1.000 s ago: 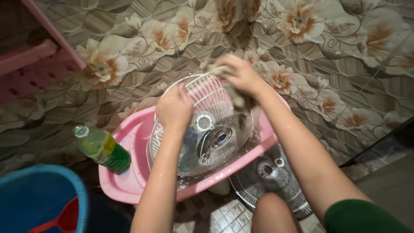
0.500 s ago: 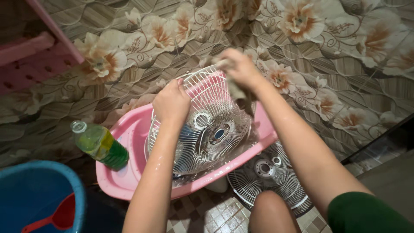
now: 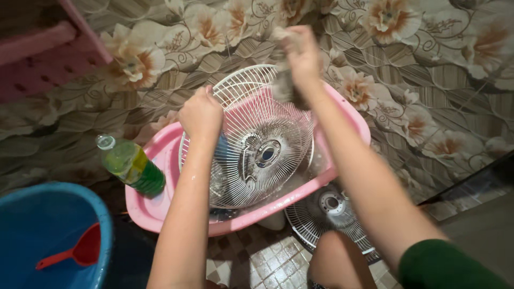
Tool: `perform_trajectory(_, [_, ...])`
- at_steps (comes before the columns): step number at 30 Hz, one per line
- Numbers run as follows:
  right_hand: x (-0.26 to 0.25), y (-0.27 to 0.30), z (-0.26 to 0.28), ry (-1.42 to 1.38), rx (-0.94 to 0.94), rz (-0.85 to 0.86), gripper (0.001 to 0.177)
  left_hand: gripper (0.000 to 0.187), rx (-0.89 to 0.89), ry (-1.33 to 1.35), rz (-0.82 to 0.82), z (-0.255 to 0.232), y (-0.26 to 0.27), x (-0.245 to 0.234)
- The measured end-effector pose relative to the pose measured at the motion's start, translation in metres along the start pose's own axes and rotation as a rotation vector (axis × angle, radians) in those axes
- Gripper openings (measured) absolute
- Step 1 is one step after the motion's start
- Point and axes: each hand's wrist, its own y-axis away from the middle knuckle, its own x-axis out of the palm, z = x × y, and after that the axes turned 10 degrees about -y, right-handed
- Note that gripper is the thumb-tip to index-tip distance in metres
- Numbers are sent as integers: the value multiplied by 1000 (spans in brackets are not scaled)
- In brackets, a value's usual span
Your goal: The person scrubs a white metal fan cage with a cloth inside a pink basin filled with soapy water. They repeatedly wipe the cage, rinse the cloth, and continue scrubbing different sections of the cage.
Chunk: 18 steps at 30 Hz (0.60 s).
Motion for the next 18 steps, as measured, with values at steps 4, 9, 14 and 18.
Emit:
perform_trajectory(4, [51, 102, -1, 698, -459, 88, 35, 31, -43, -12, 30, 1, 3, -1])
perform_trajectory(9, [49, 221, -4, 486, -108, 162, 35, 35, -93, -22, 26, 25, 6, 2])
perform_trajectory(14, [57, 194, -22, 550, -165, 196, 38, 38, -259, 67, 101, 75, 43, 22])
perform_trajectory(18, [50, 182, -20, 629, 49, 550, 30, 40, -513, 258, 119, 109, 113, 35])
